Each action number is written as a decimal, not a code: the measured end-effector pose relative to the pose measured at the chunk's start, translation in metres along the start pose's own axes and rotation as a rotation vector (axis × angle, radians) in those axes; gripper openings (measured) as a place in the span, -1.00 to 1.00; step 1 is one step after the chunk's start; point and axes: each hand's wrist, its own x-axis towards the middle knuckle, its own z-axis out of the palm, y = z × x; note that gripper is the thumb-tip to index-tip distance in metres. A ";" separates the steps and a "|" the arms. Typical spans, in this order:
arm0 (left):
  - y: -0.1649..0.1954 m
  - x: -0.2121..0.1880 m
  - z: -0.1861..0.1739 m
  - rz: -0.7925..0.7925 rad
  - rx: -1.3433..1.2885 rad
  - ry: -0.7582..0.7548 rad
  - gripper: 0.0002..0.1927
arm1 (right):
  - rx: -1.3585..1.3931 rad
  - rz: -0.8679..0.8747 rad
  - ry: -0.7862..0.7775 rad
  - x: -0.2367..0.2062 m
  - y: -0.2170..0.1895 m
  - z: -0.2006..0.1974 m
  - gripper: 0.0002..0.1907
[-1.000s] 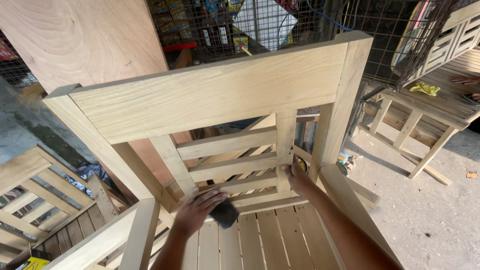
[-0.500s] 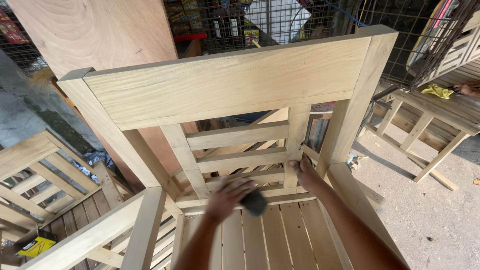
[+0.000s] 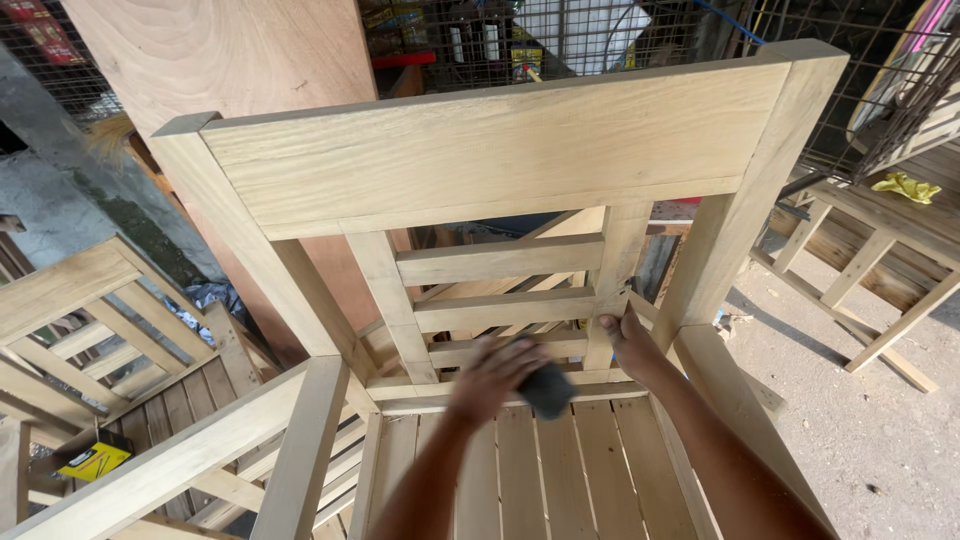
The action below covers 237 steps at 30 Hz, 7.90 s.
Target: The person sands a wooden chair with a sanding sponge, working over the seat slats, backrest rails, armrests and frame edges, steadying the chair with the other hand while smoothing each surface.
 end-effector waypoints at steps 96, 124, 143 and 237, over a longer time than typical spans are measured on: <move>0.046 -0.035 0.014 -0.815 -0.398 -0.284 -0.44 | -0.782 0.262 -0.683 -0.052 -0.046 -0.019 0.25; 0.057 0.001 0.031 -0.381 -0.493 -0.308 -0.39 | -0.860 0.290 -0.755 -0.053 -0.064 -0.022 0.33; 0.018 0.018 0.012 -0.384 -0.657 -0.622 -0.42 | -0.876 0.325 -0.779 -0.053 -0.074 -0.027 0.23; 0.040 -0.062 0.010 -0.578 -0.589 0.031 -0.41 | -0.966 0.321 -0.821 -0.044 -0.060 -0.019 0.16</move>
